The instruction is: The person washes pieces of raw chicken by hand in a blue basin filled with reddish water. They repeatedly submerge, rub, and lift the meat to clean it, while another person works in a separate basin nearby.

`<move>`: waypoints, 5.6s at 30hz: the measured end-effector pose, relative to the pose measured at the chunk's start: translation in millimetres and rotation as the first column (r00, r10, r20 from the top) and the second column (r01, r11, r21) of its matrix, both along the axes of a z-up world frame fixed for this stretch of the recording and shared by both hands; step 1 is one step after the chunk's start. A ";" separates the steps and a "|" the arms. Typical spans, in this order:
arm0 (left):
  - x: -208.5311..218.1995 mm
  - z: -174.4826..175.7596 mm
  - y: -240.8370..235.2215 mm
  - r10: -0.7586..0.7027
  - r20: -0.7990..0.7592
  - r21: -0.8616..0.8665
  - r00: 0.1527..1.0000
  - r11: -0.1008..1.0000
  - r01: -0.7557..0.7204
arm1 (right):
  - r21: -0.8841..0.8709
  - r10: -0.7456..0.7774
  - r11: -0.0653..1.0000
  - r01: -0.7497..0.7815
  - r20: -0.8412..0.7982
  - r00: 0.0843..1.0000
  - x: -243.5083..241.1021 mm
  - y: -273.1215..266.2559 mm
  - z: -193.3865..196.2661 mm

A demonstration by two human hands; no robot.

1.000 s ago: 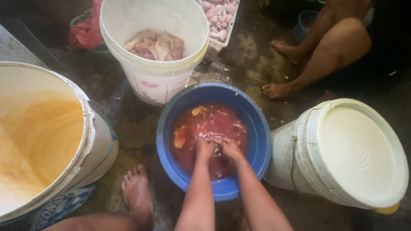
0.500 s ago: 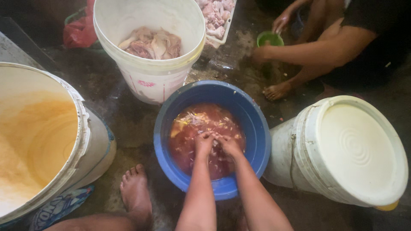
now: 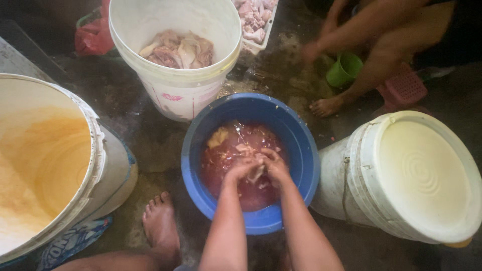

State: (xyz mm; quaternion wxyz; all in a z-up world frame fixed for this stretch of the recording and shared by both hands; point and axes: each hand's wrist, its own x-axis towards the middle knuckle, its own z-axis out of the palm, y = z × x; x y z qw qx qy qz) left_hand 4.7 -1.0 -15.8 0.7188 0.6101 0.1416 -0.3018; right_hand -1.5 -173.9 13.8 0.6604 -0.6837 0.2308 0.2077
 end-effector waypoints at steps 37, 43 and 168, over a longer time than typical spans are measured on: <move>-17.4 108.0 24.7 -0.101 -0.013 0.926 0.995 0.374 0.050 | -0.248 0.261 0.963 -0.105 0.759 0.597 58.8 115.4 336.4; -27.7 78.3 -12.1 -0.524 -0.214 0.807 0.824 0.380 0.452 | -0.529 0.384 0.816 -0.232 0.197 0.902 31.5 38.5 134.9; -0.3 -33.0 -27.8 -0.480 -0.088 0.801 0.873 0.486 0.348 | -0.750 0.748 0.322 -0.577 -0.173 0.641 20.5 -7.0 -83.4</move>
